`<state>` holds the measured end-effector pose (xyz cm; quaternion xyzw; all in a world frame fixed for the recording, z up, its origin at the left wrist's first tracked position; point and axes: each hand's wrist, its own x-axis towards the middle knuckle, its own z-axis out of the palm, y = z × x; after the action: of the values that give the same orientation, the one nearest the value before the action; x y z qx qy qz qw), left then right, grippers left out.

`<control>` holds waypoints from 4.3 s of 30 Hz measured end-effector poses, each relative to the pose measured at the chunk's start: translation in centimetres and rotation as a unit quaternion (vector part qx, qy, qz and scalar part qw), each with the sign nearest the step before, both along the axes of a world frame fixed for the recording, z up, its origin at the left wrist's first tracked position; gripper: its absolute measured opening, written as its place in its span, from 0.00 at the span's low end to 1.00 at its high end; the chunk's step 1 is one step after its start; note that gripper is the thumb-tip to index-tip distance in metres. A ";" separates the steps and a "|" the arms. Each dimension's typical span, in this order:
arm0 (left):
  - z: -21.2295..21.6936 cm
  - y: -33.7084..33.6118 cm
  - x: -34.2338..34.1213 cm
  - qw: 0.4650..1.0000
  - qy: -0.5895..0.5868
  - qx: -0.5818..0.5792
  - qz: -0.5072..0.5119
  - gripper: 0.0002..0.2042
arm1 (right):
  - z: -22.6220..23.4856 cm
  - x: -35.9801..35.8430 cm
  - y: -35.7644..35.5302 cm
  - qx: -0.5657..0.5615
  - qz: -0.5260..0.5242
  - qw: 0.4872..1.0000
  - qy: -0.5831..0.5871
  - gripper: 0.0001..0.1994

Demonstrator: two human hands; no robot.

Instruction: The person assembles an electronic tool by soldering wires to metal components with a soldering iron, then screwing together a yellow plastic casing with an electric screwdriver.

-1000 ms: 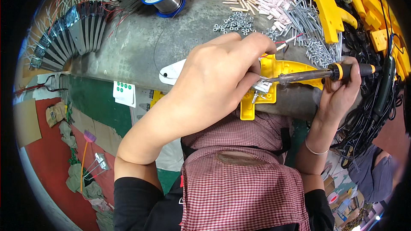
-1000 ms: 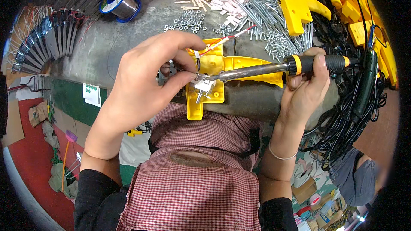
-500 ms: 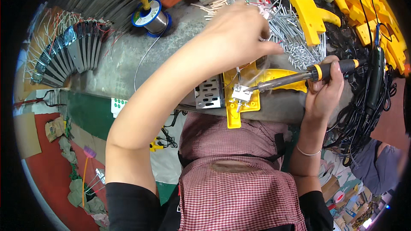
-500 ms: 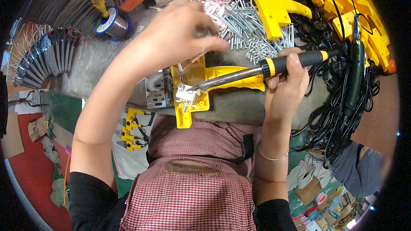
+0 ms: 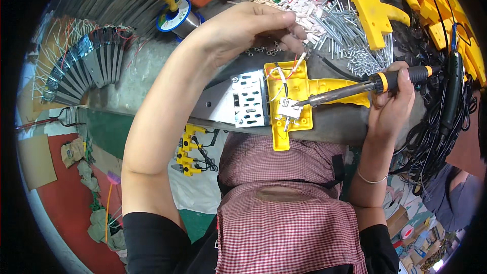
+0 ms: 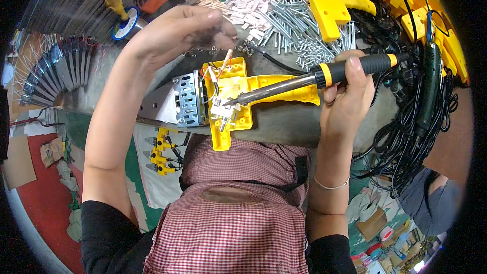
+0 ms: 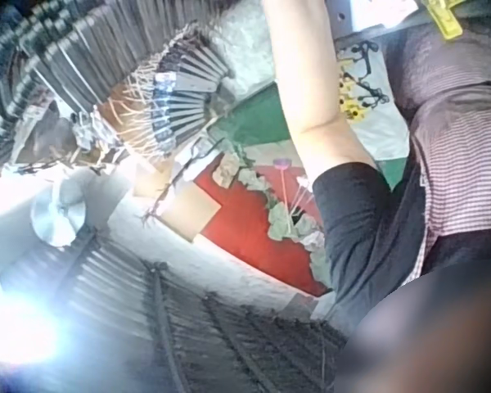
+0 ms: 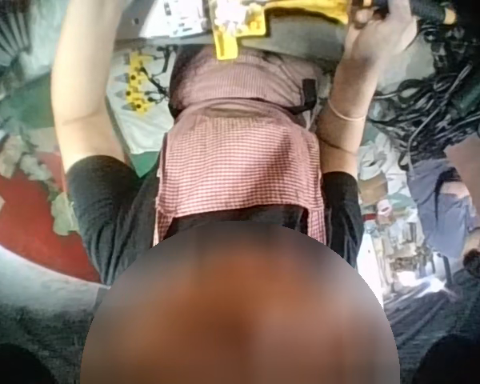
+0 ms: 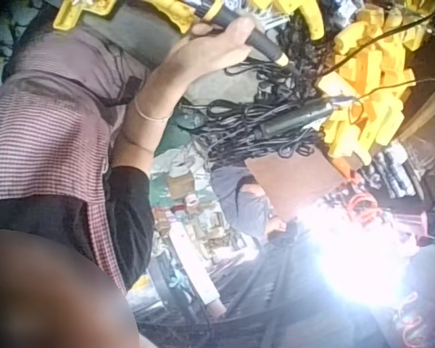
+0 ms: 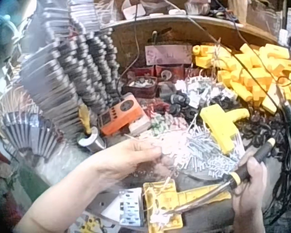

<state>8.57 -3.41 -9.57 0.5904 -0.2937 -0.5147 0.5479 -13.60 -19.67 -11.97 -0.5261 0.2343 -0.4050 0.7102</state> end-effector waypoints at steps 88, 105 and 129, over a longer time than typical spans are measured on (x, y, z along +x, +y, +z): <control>0.5 3.3 -8.2 0.924 -0.376 -0.056 0.039 0.10 | 4.8 22.7 -9.1 -0.521 0.038 0.842 0.136 0.16; -0.1 3.0 -7.6 0.926 -0.364 -0.059 0.074 0.11 | 5.4 -1.1 5.4 -0.226 0.246 0.925 0.181 0.18; 0.0 2.7 -7.7 0.916 -0.386 -0.078 0.075 0.14 | -1.0 -2.8 9.2 -0.268 0.184 0.924 0.200 0.24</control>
<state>0.92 -0.75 -9.59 0.7190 -0.4766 -0.1791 0.4732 -16.41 -10.46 -12.99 -0.8010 0.1530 -0.2013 0.5427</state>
